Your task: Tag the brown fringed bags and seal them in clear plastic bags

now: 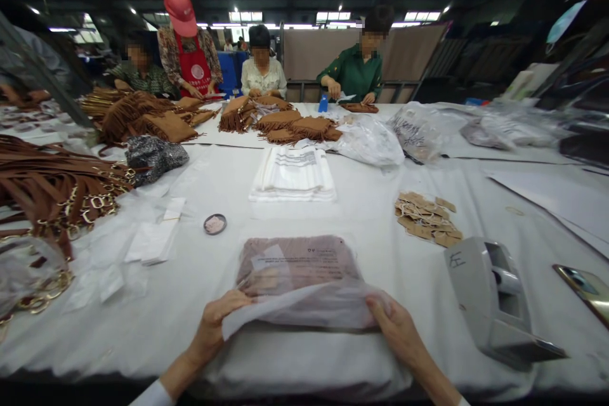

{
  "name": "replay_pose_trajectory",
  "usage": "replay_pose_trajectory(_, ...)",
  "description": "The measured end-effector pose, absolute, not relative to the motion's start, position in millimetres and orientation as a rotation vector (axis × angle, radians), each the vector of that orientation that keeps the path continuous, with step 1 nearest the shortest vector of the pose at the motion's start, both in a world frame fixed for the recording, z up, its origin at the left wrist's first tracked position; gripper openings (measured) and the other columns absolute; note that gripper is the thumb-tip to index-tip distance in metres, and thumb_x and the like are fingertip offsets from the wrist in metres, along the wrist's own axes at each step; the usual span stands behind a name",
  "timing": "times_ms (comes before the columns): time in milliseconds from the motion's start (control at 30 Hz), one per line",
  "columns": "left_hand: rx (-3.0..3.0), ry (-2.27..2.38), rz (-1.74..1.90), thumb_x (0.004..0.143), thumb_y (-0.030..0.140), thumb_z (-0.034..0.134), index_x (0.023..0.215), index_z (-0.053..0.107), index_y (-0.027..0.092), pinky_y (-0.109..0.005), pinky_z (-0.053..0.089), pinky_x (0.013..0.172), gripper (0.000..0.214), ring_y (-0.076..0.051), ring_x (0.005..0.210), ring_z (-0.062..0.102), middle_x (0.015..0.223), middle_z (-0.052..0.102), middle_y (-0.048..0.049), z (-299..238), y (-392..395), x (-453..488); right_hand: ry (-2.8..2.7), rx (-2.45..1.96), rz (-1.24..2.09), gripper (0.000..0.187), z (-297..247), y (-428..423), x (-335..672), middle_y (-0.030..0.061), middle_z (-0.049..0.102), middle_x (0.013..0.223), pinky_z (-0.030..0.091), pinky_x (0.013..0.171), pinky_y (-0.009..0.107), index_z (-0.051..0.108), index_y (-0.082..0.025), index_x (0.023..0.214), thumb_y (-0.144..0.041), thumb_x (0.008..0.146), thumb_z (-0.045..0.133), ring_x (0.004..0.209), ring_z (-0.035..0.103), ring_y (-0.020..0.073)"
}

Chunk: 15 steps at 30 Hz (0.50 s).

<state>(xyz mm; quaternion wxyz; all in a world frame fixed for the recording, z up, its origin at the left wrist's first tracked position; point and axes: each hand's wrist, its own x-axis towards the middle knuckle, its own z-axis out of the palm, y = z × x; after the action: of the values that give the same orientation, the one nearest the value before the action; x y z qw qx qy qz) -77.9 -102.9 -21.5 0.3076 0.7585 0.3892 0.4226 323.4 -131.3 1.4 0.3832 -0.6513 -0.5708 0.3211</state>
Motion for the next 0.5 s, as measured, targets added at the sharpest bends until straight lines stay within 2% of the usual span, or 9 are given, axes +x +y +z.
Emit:
replay_pose_trajectory(67, 1.813, 1.324, 1.18, 0.088, 0.04, 0.054, 0.084, 0.069, 0.02, -0.025, 0.05, 0.064, 0.025, -0.017, 0.068, 0.061, 0.072, 0.066, -0.0022, -19, -108, -69, -1.401, -1.655, 0.77, 0.042, 0, -128, 320, 0.0042, 0.071, 0.078, 0.054, 0.07, 0.03, 0.068, -0.017, 0.095, -0.055, 0.085, 0.051, 0.078, 0.065, 0.0234)
replay_pose_trajectory(167, 1.498, 1.68, 1.243, 0.089, 0.046, 0.049, 0.075, 0.064, 0.019, -0.021, 0.039, 0.049, 0.034, -0.012, 0.052, 0.047, 0.055, 0.051, 0.0033, -20, -110, -60, -1.354, -1.711, 0.685, 0.043, -6, -130, 316, 0.0018, 0.065, 0.068, 0.05, 0.062, 0.026, 0.066, -0.018, 0.082, -0.055, 0.087, 0.046, 0.069, 0.062, 0.0198)
replay_pose_trajectory(300, 1.42, 1.835, 1.198, 0.09, 0.05, 0.042, 0.07, 0.057, 0.019, -0.021, 0.036, 0.051, 0.04, -0.011, 0.052, 0.043, 0.053, 0.041, 0.0056, -25, -106, -55, -1.392, -1.806, 0.492, 0.046, -14, -134, 314, -0.0035, 0.047, 0.05, 0.039, 0.051, 0.022, 0.056, -0.02, 0.063, -0.056, 0.089, 0.044, 0.052, 0.048, 0.013)
replay_pose_trajectory(400, 1.501, 1.905, 1.145, 0.092, 0.048, 0.038, 0.065, 0.05, 0.019, -0.021, 0.033, 0.052, 0.041, -0.01, 0.052, 0.042, 0.052, 0.039, 0.0062, -28, -105, -55, -1.437, -1.83, 0.332, 0.049, -18, -134, 312, -0.0063, 0.033, 0.048, 0.03, 0.048, 0.023, 0.047, -0.02, 0.056, -0.057, 0.089, 0.043, 0.046, 0.035, 0.0094)
replay_pose_trajectory(500, 1.625, 1.961, 1.082, 0.093, 0.046, 0.037, 0.062, 0.044, 0.02, -0.021, 0.031, 0.052, 0.041, -0.01, 0.049, 0.041, 0.049, 0.036, 0.0065, -33, -106, -59, -1.478, -1.822, 0.235, 0.051, -21, -132, 310, -0.0074, 0.025, 0.049, 0.025, 0.047, 0.023, 0.038, -0.021, 0.053, -0.056, 0.089, 0.042, 0.045, 0.029, 0.0082)
